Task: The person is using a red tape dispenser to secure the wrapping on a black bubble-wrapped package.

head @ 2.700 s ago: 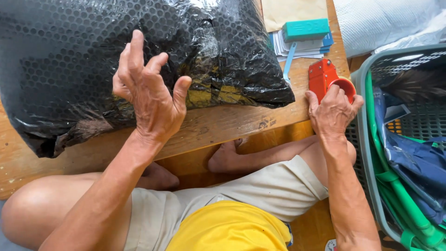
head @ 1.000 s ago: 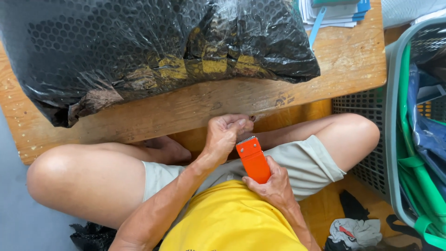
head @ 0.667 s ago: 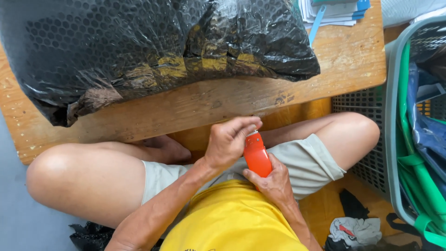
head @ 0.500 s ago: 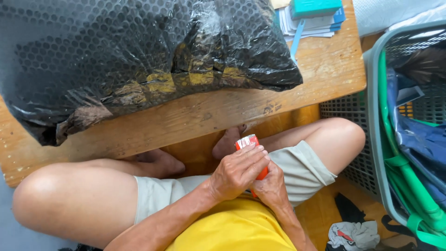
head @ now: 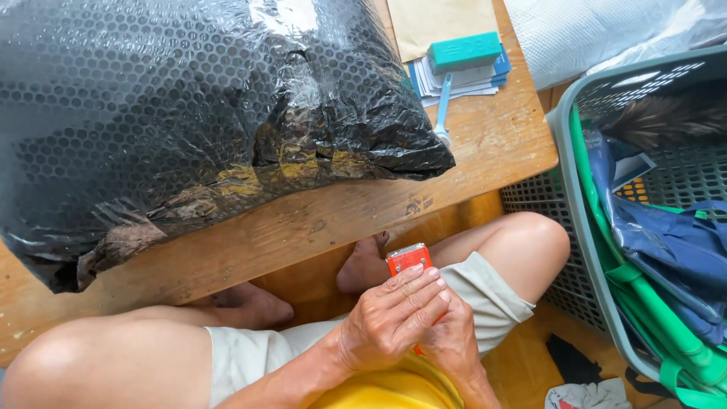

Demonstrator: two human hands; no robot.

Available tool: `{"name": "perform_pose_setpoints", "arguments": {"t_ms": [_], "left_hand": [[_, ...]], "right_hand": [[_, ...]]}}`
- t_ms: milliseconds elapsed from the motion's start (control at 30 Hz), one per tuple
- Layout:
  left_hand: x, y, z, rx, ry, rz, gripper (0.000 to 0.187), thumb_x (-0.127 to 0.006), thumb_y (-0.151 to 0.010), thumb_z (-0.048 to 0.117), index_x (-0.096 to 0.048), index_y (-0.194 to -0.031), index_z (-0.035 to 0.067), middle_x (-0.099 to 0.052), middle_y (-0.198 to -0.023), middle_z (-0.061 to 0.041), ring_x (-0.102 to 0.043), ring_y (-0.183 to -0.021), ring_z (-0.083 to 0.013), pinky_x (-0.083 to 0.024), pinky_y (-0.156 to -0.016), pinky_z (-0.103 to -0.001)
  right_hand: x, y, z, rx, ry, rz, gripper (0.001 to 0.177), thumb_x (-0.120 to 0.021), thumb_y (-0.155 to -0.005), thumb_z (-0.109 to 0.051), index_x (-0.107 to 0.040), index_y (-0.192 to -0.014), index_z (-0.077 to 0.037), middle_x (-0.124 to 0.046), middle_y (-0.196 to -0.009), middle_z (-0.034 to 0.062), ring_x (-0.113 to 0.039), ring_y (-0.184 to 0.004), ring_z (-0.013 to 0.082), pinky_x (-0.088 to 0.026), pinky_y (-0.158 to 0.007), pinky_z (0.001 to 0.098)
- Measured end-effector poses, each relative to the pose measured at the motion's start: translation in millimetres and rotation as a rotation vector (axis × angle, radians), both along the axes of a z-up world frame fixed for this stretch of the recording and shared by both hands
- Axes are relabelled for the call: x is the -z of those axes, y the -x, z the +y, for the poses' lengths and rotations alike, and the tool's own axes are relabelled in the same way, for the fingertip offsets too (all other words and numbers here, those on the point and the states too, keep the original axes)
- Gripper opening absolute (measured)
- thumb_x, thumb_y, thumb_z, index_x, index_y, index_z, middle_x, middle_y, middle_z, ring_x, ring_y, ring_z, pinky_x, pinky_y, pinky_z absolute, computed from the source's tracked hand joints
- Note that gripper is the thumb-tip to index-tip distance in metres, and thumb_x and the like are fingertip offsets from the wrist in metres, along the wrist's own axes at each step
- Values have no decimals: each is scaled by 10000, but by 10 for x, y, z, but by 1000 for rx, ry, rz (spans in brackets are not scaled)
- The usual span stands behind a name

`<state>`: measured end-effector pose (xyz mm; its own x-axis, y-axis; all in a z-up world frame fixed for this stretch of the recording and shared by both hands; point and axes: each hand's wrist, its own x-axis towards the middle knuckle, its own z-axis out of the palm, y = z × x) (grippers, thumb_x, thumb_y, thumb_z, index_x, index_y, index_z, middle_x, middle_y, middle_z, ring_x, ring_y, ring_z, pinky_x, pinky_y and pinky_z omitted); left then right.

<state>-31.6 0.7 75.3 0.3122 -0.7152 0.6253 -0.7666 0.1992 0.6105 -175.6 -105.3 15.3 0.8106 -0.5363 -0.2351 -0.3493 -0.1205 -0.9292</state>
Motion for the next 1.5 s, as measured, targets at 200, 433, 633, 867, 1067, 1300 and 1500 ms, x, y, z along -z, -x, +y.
{"name": "perform_pose_setpoints", "arguments": {"t_ms": [200, 433, 633, 867, 1067, 1300, 1500], "left_hand": [[-317, -15, -54, 109, 136, 177, 180, -684, -882, -104, -664, -1060, -92, -710, -1016, -188, -713, -858, -306, -607, -797, -409], [-277, -78, 78, -105, 49, 655, 322, -657, -879, -156, -683, -1176, -34, -752, -1171, -105, -758, -1071, -202, -581, -1052, -322], [-9, -271, 47, 25, 517, 1558, 281, -581, -1043, 61, -593, -1303, -45, -686, -1256, -202, -649, -1229, -290, -513, -1116, -404], [219, -384, 61, -44, 672, 1899, 562, -466, -1055, 442, -639, -1302, -32, -689, -1256, -258, -627, -1243, -382, -417, -1159, -557], [342, -335, 27, -8, 697, 1946, 623, -430, -1054, 495, -621, -1324, -32, -656, -1299, -274, -591, -1281, -409, -388, -1180, -569], [331, -215, 6, 33, 682, 1822, 614, -416, -1065, 454, -562, -1371, -58, -624, -1345, -289, -572, -1297, -418, -440, -1137, -546], [275, -155, -96, 11, 674, 1538, 606, -512, -1039, 369, -527, -1361, -144, -604, -1321, -367, -565, -1282, -474, -432, -1126, -584]], "right_hand": [[-212, -381, -218, 253, 82, 210, 302, -882, -703, -141, -760, -956, -31, -733, -752, 42, -628, -616, 142, -533, -592, 266], [-306, -431, -1027, 321, 802, 43, 593, -887, -850, -221, -562, -1253, 70, -667, -862, 158, -631, -611, 268, -509, -563, 382], [455, -921, -2053, 51, 1336, 159, 472, -908, -901, -307, -560, -984, -1, -617, -701, 132, -559, -538, 294, -487, -793, 424], [408, -1085, -1990, -1, 1417, -22, 628, -838, -941, -552, -635, -1142, 7, -640, -1053, 192, -645, -985, 399, -457, -966, 506], [-291, -1006, -535, 155, 103, -315, 397, -784, -925, -242, -703, -1225, 5, -689, -1044, 144, -669, -979, 191, -577, -912, 361], [-16, -989, 16, 281, -757, -437, 127, -659, -950, 21, -674, -1057, 88, -694, -792, 178, -750, -729, 244, -648, -671, 345], [-65, -749, -50, 416, -624, -438, 104, -694, -914, 55, -697, -1003, 108, -734, -802, 234, -766, -655, 272, -667, -608, 383]]}}
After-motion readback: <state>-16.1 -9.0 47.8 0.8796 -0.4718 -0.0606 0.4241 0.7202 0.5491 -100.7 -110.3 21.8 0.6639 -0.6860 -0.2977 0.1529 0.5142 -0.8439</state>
